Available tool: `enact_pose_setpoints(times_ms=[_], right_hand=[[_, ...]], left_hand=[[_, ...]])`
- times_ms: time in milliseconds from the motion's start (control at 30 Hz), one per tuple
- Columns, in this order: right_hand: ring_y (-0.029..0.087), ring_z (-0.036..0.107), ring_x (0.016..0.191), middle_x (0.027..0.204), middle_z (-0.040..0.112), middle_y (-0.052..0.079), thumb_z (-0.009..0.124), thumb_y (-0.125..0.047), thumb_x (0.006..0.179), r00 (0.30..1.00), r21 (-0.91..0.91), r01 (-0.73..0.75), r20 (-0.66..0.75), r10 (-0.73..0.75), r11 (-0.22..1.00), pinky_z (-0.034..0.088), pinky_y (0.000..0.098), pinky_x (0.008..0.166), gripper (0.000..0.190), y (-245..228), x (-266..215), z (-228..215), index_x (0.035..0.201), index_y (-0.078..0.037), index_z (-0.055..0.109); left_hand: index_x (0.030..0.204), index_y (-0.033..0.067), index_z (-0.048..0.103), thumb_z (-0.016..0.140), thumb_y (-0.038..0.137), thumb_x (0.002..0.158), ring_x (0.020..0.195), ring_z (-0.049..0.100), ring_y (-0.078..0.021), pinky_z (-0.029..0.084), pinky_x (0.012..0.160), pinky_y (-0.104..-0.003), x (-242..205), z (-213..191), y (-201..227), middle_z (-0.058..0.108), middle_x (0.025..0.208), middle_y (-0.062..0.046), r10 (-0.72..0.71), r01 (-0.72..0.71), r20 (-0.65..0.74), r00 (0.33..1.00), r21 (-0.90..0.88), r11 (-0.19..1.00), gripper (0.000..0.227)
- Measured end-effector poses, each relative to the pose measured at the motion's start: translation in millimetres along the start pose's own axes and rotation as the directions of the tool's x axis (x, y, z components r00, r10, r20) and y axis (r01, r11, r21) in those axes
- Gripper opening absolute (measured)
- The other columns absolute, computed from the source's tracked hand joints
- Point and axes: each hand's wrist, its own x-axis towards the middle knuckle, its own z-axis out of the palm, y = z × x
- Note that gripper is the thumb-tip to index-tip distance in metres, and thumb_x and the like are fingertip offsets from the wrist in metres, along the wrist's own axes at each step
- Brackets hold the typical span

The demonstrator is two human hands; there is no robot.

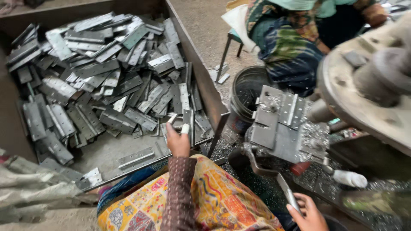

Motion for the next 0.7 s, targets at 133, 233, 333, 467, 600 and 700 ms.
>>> enact_pose_setpoints(times_ms=[133, 233, 333, 467, 600, 700], right_hand=[[0.02, 0.075, 0.083, 0.105, 0.074, 0.01, 0.078, -0.027, 0.08, 0.997, -0.156, 0.064, -0.033, -0.07, 0.986, 0.06, 0.0353, 0.073, 0.056, -51.2, -27.5, 3.4, 0.13, -0.014, 0.057], [0.022, 0.076, 0.088, 0.106, 0.074, 0.009, 0.077, -0.032, 0.082, 0.978, -0.162, 0.198, -0.04, -0.207, 0.967, 0.059, 0.0352, 0.075, 0.052, -81.2, -43.1, 3.8, 0.126, -0.013, 0.057], [0.027, 0.074, 0.095, 0.106, 0.073, 0.012, 0.077, -0.034, 0.082, 0.96, -0.199, 0.26, -0.052, -0.275, 0.945, 0.057, 0.0382, 0.078, 0.051, -99.8, -46.3, 2.2, 0.124, -0.012, 0.057], [0.035, 0.071, 0.097, 0.108, 0.071, 0.016, 0.076, -0.032, 0.083, 0.946, -0.246, 0.294, -0.063, -0.318, 0.923, 0.055, 0.0421, 0.08, 0.05, -106.4, -52.9, 1.2, 0.123, -0.01, 0.056], [0.036, 0.071, 0.095, 0.107, 0.071, 0.017, 0.077, -0.034, 0.081, 0.973, -0.274, 0.206, -0.047, -0.227, 0.94, 0.055, 0.0436, 0.081, 0.057, -108.7, -51.4, 2.9, 0.127, -0.012, 0.052], [0.04, 0.07, 0.097, 0.108, 0.07, 0.02, 0.078, -0.034, 0.08, 0.967, -0.303, 0.238, -0.015, -0.255, 0.923, 0.055, 0.0465, 0.081, 0.063, -102.0, -49.8, 5.2, 0.13, -0.009, 0.048]], left_hand=[[0.137, 0.0042, 0.063, 0.07, 0.013, 0.095, 0.08, 0.059, -0.0285, 0.047, 0.072, -0.037, -35.7, -48.2, 94.8, 0.067, 0.098, -0.02, -0.055, 0.183, 0.312, 0.949, -0.398, 0.899, 0.044], [0.135, 0.0054, 0.068, 0.069, 0.008, 0.097, 0.08, 0.057, -0.0237, 0.046, 0.073, -0.033, -61.0, -55.9, 154.1, 0.067, 0.099, -0.017, 0.042, 0.214, 0.428, 0.903, -0.532, 0.819, 0.038], [0.128, 0.0044, 0.067, 0.069, 0.008, 0.095, 0.101, 0.064, -0.0212, 0.052, 0.09, -0.032, -78.9, -35.0, 189.2, 0.07, 0.113, -0.012, 0.292, -0.049, 0.378, 0.879, -0.537, 0.842, 0.033], [0.123, 0.0018, 0.066, 0.064, 0.037, 0.091, 0.121, 0.056, -0.0328, 0.044, 0.101, -0.049, -121.2, 11.5, 203.3, 0.061, 0.13, -0.017, 0.454, -0.555, 0.478, 0.752, 0.087, 0.828, 0.047], [0.127, -0.0007, 0.064, 0.05, 0.045, 0.098, 0.144, 0.041, -0.0285, 0.03, 0.118, -0.054, -166.0, 27.6, 190.1, 0.051, 0.15, -0.016, 0.618, -0.806, 0.536, 0.575, 0.239, 0.541, 0.056], [0.133, -0.0029, 0.063, 0.051, 0.046, 0.098, 0.141, 0.041, -0.032, 0.029, 0.113, -0.057, -196.4, 34.6, 184.6, 0.051, 0.146, -0.019, 0.677, -0.773, 0.451, 0.582, 0.048, 0.632, 0.061]])
